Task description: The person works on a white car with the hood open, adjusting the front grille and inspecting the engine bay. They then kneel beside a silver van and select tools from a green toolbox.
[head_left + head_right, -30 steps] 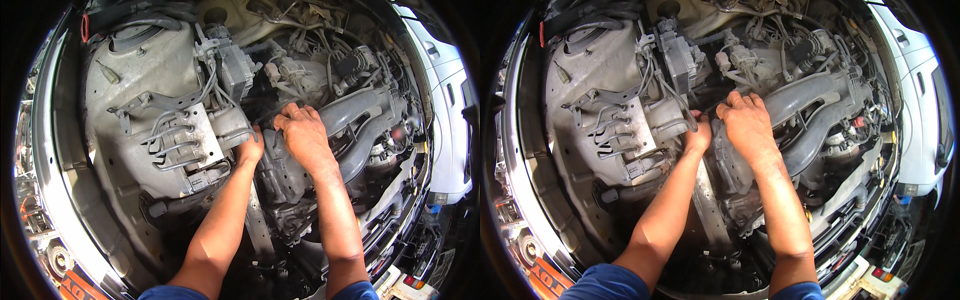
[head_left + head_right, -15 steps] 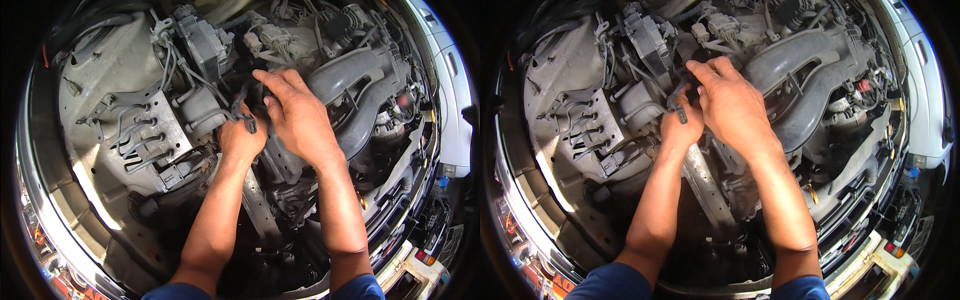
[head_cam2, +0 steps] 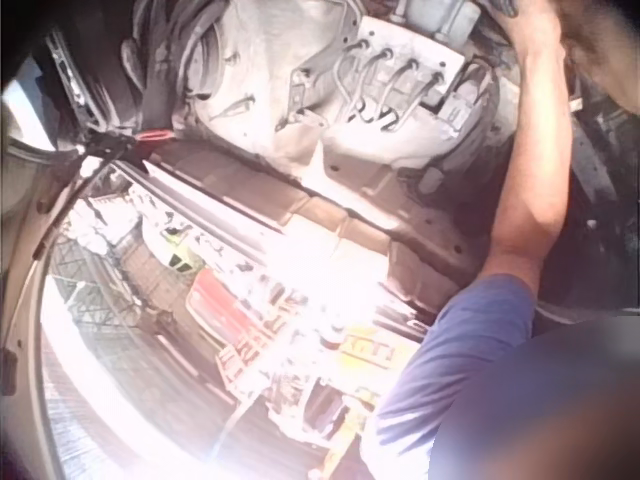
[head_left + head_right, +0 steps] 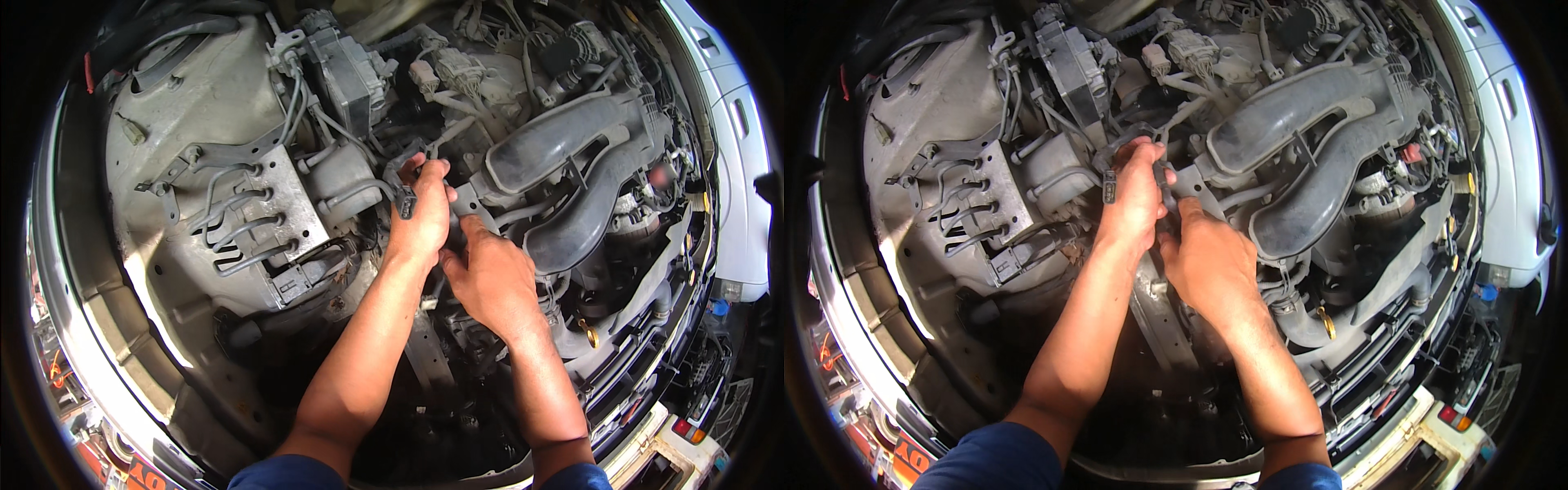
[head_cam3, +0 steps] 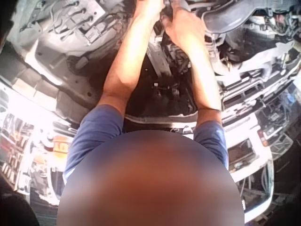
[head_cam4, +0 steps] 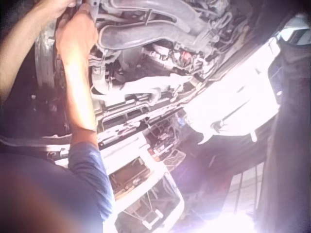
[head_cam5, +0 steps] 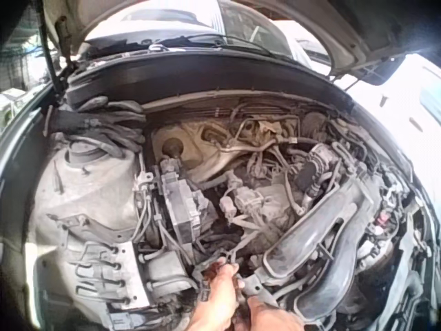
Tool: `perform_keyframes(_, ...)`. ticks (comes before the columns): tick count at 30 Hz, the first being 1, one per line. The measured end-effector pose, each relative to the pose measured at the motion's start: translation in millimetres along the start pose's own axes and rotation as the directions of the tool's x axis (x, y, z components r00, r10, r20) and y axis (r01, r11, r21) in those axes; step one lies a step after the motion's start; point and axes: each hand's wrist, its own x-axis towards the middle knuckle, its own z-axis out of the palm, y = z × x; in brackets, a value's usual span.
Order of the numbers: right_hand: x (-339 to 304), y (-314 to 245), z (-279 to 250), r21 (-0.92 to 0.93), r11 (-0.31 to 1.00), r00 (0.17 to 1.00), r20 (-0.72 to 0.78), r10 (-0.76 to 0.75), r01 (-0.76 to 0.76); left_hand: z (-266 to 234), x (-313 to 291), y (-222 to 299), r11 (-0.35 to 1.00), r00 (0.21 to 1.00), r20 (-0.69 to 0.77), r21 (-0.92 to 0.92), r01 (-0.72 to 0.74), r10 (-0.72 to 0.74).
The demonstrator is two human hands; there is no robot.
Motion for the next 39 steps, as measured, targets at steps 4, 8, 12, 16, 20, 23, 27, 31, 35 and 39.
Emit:
perform_keyframes(4,-3,4,-7,0.096,0.995,0.991,-0.133,-0.018,0.031,1,-3,6,0.983,0.994,0.055,-0.15,0.107,-0.099)
perform_keyframes(8,-7,12,-25,0.699,0.709,0.996,0.075,0.057,-0.093,6,-5,5,0.955,0.99,0.079,-0.265,0.134,-0.117)
perform_keyframes(12,-5,16,-32,0.921,0.391,0.998,-0.027,0.053,0.005,8,-2,-4,0.971,0.997,0.059,-0.232,0.064,-0.052)
perform_keyframes(16,-1,18,-30,0.997,-0.064,0.999,0.041,0.027,-0.039,3,11,-18,0.993,0.999,0.03,-0.115,-0.031,0.035)
perform_keyframes(20,1,19,-18,0.972,-0.234,0.999,-0.004,-0.036,-0.004,0,17,-27,0.993,0.996,0.021,-0.086,-0.083,0.085)
perform_keyframes(23,0,18,-7,0.945,-0.325,0.992,-0.075,-0.106,0.037,-2,18,-26,0.992,0.997,0.05,-0.115,-0.055,0.061)
perform_keyframes(27,2,13,0,0.936,-0.335,0.977,-0.161,-0.141,0.106,-3,22,-23,0.983,0.999,0.037,-0.18,-0.024,0.031)
perform_keyframes(31,4,5,-1,0.981,-0.088,0.98,-0.18,-0.09,0.172,-8,24,-23,0.986,0.991,0.126,-0.163,-0.023,0.044)
perform_keyframes(35,8,3,-5,0.981,0.014,0.979,-0.193,-0.066,0.194,-9,26,-25,0.993,0.985,0.164,-0.115,-0.034,0.052)
perform_keyframes(39,10,1,-6,0.971,0.098,0.976,-0.214,-0.043,0.217,-7,24,-26,0.991,0.991,0.12,-0.127,-0.051,0.067)
